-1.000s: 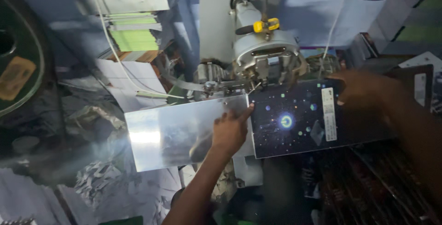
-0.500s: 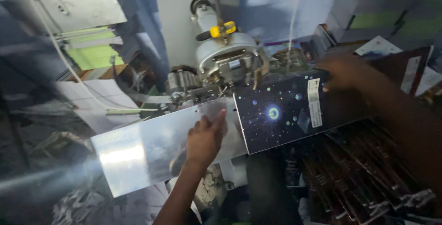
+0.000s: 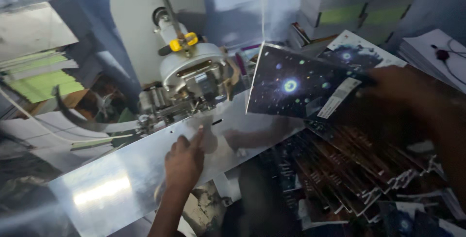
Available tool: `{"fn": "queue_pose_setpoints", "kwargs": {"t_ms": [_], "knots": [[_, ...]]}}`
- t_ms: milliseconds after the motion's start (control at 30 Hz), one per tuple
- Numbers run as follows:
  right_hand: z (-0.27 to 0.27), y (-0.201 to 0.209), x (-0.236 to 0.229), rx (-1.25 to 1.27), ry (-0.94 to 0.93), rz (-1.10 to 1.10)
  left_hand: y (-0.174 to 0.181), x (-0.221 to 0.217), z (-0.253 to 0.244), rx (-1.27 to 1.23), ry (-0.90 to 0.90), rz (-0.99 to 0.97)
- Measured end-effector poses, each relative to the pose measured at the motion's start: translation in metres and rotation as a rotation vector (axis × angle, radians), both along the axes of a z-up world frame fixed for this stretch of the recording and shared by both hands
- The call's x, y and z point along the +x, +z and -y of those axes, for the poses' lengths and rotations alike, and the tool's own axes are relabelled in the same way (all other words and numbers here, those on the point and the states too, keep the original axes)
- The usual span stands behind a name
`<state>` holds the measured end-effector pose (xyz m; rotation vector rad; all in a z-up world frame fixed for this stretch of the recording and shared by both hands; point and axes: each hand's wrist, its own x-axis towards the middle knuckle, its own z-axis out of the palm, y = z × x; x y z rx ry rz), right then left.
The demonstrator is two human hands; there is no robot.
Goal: The person repeatedly picks up a printed booklet, places it into a binding machine, and secures it with a wire. The finished booklets are stacked on the right side of the machine. The process is repeated multiple times throughout the clip.
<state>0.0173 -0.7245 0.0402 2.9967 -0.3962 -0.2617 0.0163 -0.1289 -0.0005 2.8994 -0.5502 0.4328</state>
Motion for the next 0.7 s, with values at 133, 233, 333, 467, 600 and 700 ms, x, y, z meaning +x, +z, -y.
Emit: {"fn": "queue_pose_setpoints", "kwargs": {"t_ms": [133,233,333,467,600,700], "knots": [[0.034,-0.021,-0.055,0.074,0.052,0.258,-0.001,0.001,0.006,0.009,0.021,0.02],[0.043,-0.028,-0.084,0.174,-0.093,0.329,-0.004,0.001,0.006,-0.02,-0.019,0.115],[0.045,-0.029,-0.109,0.166,-0.108,0.465,-0.006,0.001,0.01,0.013,-0.008,0.155],[0.046,-0.02,-0.123,0.163,0.065,0.814,-0.007,0.001,0.012,0.007,-0.01,0.163],[0.024,0.003,-0.123,-0.164,-0.136,0.821,-0.007,0.003,0.014,0.029,0.009,0.164],[0.036,0.015,-0.111,-0.349,-0.109,0.82,-0.007,0.005,0.016,0.054,0.04,0.118]]}}
